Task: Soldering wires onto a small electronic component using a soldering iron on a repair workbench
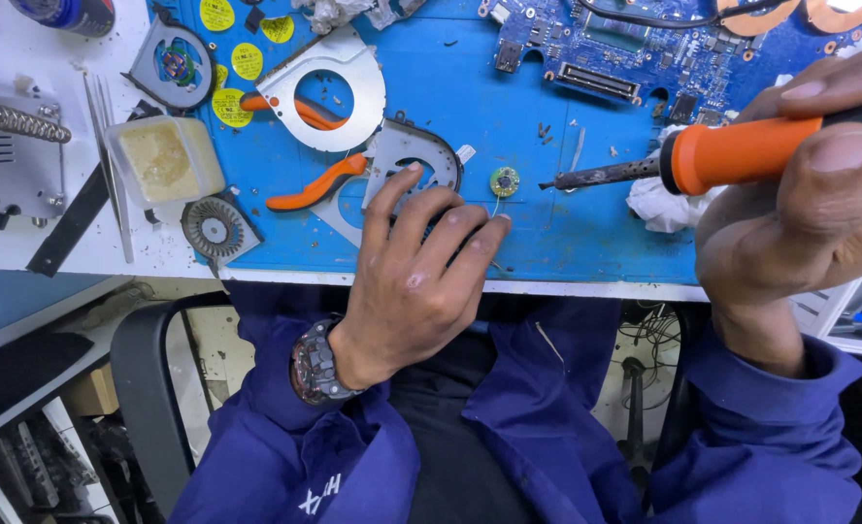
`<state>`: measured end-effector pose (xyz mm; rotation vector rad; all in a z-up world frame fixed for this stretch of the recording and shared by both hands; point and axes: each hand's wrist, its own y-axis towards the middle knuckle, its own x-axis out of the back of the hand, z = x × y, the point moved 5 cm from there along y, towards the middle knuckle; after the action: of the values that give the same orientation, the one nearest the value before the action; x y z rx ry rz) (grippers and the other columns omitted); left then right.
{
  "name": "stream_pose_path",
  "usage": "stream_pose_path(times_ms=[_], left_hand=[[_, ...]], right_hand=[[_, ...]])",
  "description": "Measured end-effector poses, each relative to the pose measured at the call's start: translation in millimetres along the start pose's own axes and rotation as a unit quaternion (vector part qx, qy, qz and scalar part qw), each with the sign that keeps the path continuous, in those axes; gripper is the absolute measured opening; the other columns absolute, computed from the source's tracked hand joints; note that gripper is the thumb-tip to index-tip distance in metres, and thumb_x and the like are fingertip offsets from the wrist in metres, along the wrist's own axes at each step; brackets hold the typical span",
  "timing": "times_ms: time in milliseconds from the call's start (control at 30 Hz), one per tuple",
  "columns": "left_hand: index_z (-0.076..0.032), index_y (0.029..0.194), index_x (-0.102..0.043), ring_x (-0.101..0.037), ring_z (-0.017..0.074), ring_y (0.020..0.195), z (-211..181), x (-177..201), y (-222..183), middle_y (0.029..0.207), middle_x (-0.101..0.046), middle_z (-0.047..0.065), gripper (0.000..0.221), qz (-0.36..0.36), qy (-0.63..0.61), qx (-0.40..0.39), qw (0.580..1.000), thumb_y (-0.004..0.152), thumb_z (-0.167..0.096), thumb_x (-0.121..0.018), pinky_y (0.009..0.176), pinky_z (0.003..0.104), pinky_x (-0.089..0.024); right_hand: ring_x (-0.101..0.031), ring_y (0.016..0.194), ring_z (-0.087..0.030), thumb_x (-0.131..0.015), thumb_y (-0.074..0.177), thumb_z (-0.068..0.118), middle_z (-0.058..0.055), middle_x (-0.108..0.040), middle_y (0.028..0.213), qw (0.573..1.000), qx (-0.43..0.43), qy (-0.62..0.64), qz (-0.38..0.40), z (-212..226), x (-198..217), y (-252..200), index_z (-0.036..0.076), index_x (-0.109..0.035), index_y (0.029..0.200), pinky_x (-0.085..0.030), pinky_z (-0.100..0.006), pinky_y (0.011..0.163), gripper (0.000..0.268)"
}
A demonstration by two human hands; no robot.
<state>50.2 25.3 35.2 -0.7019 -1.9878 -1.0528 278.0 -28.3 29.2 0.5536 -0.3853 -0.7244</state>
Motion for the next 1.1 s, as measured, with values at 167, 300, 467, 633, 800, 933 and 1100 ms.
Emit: stream_pose_path(times_ms=[167, 300, 467, 633, 800, 933, 1100], left_hand=[[-0.006, 0.096, -0.074, -0.064, 0.0291, 0.092, -3, -3, 3, 0.093, -0.069, 0.008, 0.007, -0.015, 0.02, 0.013, 1.0, 0.102, -0.009, -0.073, 0.106, 0.054, -0.048], [-0.007, 0.095, -0.074, -0.063, 0.0285, 0.088, -7, -3, 6, 0.091, -0.066, 0.008, 0.014, -0.031, 0.055, 0.022, 0.998, 0.103, 0.0, -0.066, 0.105, 0.053, -0.05], [-0.006, 0.093, -0.074, -0.065, 0.029, 0.089, -8, -6, 4, 0.092, -0.068, 0.008, 0.015, -0.037, 0.057, 0.036, 0.997, 0.103, 0.001, -0.065, 0.106, 0.053, -0.048], [-0.007, 0.094, -0.072, -0.064, 0.0297, 0.091, -7, -8, 3, 0.097, -0.069, 0.009, 0.016, -0.027, 0.053, 0.044, 0.997, 0.103, 0.002, -0.062, 0.106, 0.053, -0.048], [-0.011, 0.098, -0.071, -0.063, 0.0287, 0.093, -5, -4, 4, 0.102, -0.068, 0.009, 0.007, -0.036, 0.084, 0.044, 0.995, 0.105, -0.011, -0.073, 0.101, 0.051, -0.052], [-0.01, 0.095, -0.071, -0.062, 0.0299, 0.093, -5, -6, 6, 0.103, -0.067, 0.01, 0.01, -0.034, 0.092, 0.046, 0.994, 0.102, -0.002, -0.074, 0.1, 0.05, -0.052], [-0.008, 0.093, -0.07, -0.061, 0.0297, 0.095, -4, -7, 8, 0.105, -0.067, 0.01, 0.013, -0.018, 0.09, 0.058, 0.994, 0.105, -0.004, -0.067, 0.099, 0.048, -0.052]], right_hand=[[-0.048, 0.086, -0.037, -0.048, 0.11, 0.031, -0.024, -0.047, 0.099, 1.0, 0.0, -0.011, -0.023, 2, -1, 0, -0.009, -0.047, 0.093, -0.037, -0.043, 0.068, 0.044], [-0.047, 0.08, -0.04, -0.046, 0.114, 0.031, -0.027, -0.047, 0.102, 1.0, 0.008, -0.028, 0.006, 2, 0, -1, -0.012, -0.046, 0.094, -0.038, -0.045, 0.063, 0.047], [-0.047, 0.087, -0.04, -0.048, 0.113, 0.028, -0.027, -0.049, 0.103, 1.0, 0.0, -0.018, 0.005, -1, 6, -4, -0.01, -0.047, 0.093, -0.04, -0.048, 0.068, 0.043], [-0.047, 0.086, -0.041, -0.049, 0.111, 0.027, -0.028, -0.048, 0.101, 1.0, 0.021, -0.004, -0.009, -4, 7, -4, -0.011, -0.047, 0.094, -0.038, -0.046, 0.061, 0.041], [-0.044, 0.094, -0.035, -0.052, 0.109, 0.026, -0.023, -0.047, 0.106, 0.999, -0.037, 0.024, -0.01, -9, 9, -10, -0.004, -0.047, 0.1, -0.036, -0.042, 0.07, 0.032], [-0.046, 0.095, -0.041, -0.044, 0.11, 0.022, -0.024, -0.046, 0.106, 1.0, -0.002, -0.012, 0.014, -7, 9, -11, -0.004, -0.04, 0.093, -0.04, -0.048, 0.075, 0.031], [-0.046, 0.1, -0.033, -0.051, 0.111, 0.035, -0.018, -0.047, 0.112, 0.995, -0.092, 0.017, 0.015, -14, 16, -16, -0.004, -0.05, 0.11, -0.039, -0.042, 0.081, 0.038]])
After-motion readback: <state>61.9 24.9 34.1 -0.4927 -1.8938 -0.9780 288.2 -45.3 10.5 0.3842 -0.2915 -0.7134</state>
